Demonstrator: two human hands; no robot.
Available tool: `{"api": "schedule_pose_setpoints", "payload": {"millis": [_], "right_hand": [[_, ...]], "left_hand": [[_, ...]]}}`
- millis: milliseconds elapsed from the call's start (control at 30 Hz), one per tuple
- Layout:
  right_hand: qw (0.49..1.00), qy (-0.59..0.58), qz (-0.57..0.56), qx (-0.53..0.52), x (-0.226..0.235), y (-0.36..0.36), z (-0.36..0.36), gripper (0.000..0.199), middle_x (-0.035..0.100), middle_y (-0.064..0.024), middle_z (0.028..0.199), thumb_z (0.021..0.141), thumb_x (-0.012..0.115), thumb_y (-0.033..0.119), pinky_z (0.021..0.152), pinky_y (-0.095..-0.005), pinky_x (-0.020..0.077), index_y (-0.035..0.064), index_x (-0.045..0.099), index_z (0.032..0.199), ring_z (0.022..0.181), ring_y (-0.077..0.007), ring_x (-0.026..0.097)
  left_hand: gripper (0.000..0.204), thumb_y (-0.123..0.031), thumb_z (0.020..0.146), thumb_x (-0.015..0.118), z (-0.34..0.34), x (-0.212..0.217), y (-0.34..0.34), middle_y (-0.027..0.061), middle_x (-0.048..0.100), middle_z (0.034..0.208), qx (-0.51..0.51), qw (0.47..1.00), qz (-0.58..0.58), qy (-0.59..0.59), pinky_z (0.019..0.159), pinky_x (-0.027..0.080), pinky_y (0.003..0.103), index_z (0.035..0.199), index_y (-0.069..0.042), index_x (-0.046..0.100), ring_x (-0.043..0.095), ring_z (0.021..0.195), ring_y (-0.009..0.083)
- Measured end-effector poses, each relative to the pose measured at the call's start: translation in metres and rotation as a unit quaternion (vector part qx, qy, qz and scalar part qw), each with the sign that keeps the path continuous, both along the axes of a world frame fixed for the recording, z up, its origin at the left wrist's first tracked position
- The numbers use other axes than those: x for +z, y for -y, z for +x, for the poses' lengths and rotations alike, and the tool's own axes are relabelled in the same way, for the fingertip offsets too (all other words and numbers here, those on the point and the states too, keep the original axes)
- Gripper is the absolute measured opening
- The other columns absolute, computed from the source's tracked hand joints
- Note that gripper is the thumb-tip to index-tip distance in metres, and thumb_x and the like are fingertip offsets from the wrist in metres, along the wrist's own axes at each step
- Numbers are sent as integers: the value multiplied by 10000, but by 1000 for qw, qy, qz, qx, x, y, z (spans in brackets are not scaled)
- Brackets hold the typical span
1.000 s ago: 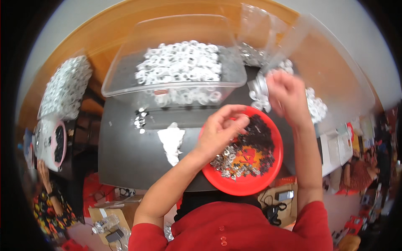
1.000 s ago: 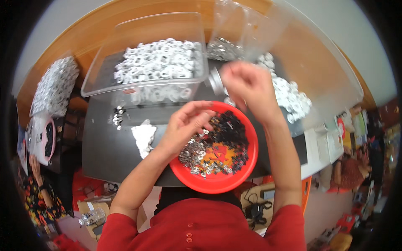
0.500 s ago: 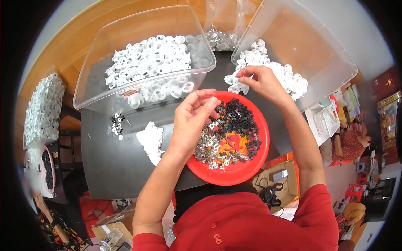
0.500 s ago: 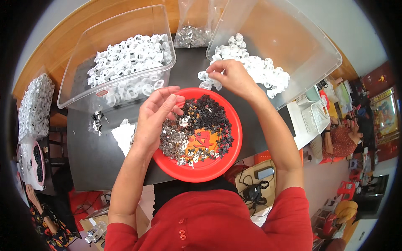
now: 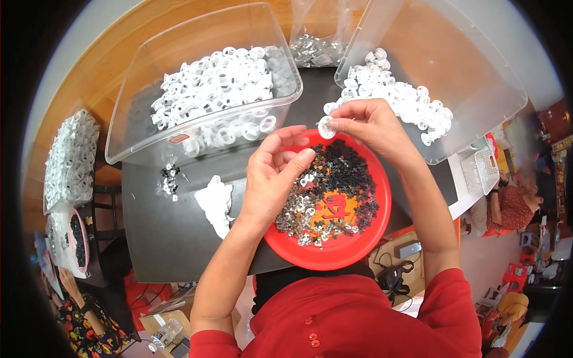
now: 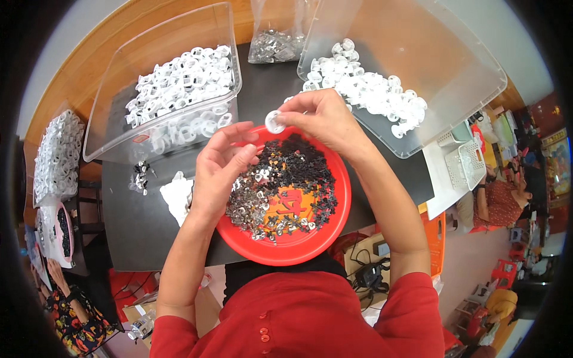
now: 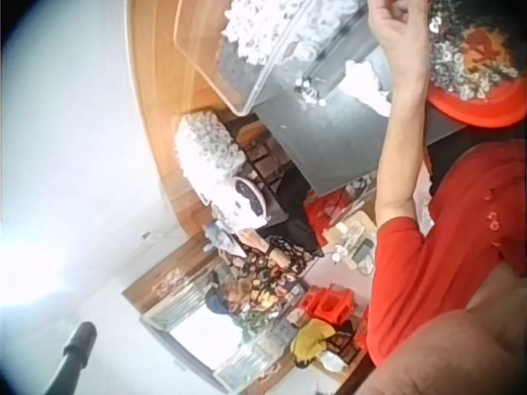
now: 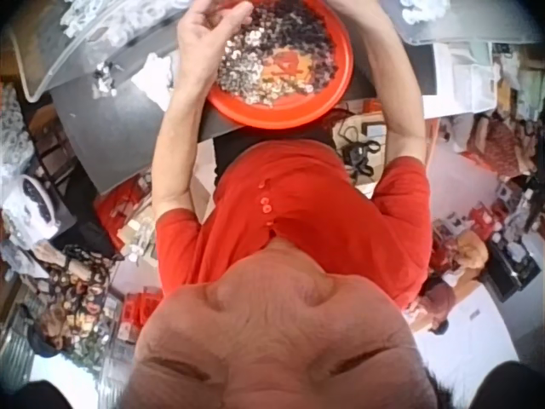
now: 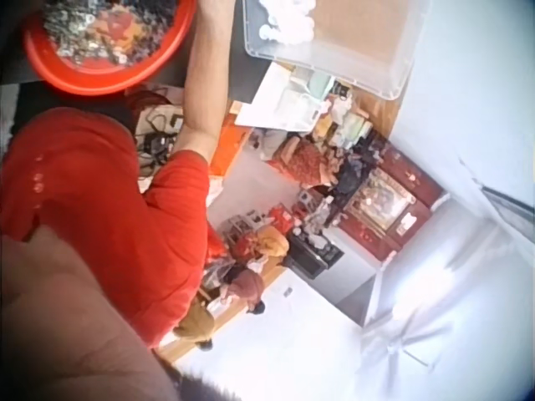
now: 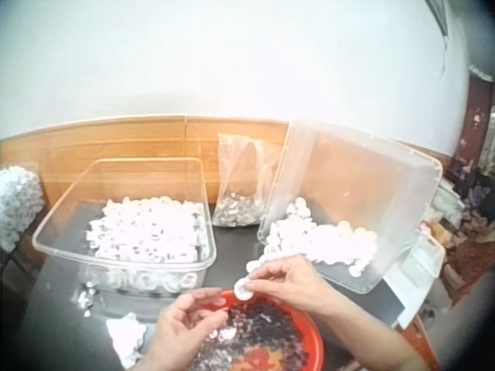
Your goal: The recorder is picking up small white circular components and fitting them with even smaller metallic or dark parts, then placing the finished assemblies into containers.
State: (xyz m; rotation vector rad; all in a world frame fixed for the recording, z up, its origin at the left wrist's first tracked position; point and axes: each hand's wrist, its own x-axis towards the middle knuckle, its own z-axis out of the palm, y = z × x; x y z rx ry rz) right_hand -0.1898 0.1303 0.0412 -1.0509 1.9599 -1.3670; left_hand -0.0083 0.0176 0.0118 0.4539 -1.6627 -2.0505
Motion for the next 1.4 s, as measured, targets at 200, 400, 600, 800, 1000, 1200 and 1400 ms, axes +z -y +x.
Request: {"api": "schedule_pose_setpoints", "payload": {"millis": [200,400,600,800,1000,1200,1400], "right_hand": [[988,148,-6,51,9,7,20,196,655,-35,686,817,719,117,436,-181,340,-27,667,938,479,-27,468],[975,202,-18,89,2,2,20,204,667,-51,735,847,686,128,443,-171,338,-42,669,957,488,-23,460],[976,186,-37,104,-4,-3,16,203,652,-37,724,883,638,142,454,-173,348,-32,676,981,493,-25,453],[995,-31,-77,49,-19,-10,-4,175,662,-70,705,842,649,143,545,-277,475,-17,691,899,583,-120,594],[961,-231,-18,148,-17,-13,2,130,656,-144,815,765,646,135,754,-404,498,24,689,817,800,-333,622],[940,-275,-48,198,-25,-10,20,103,627,-118,832,781,659,106,710,-394,494,48,675,864,793,-311,617],[893,-367,-42,257,-30,-5,29,122,592,-60,886,798,671,125,779,-368,450,88,662,914,842,-266,577]], "left_hand": [[421,-9,855,666,-1,7,-1,78,662,961,-8,999,52,-10,762,519,220,1252,23,528,611,802,75],[336,21,869,632,-3,-1,2,154,677,1053,-28,999,28,-34,865,529,271,1193,43,544,658,989,174],[318,-3,873,633,-3,4,0,133,674,1044,-41,997,62,-4,772,562,268,1178,32,552,653,963,170],[369,-80,864,660,-3,-3,8,93,630,1074,-6,998,49,24,787,526,263,1202,20,551,618,873,130],[453,-168,906,556,0,4,11,66,610,1020,-1,992,126,-8,751,486,237,1292,50,467,589,832,109],[495,-221,889,526,1,9,11,67,581,963,2,985,172,-24,721,445,266,1286,63,445,524,763,141],[517,-227,859,547,6,12,13,103,576,995,-22,980,193,-52,725,443,273,1274,66,452,522,783,168]]}}
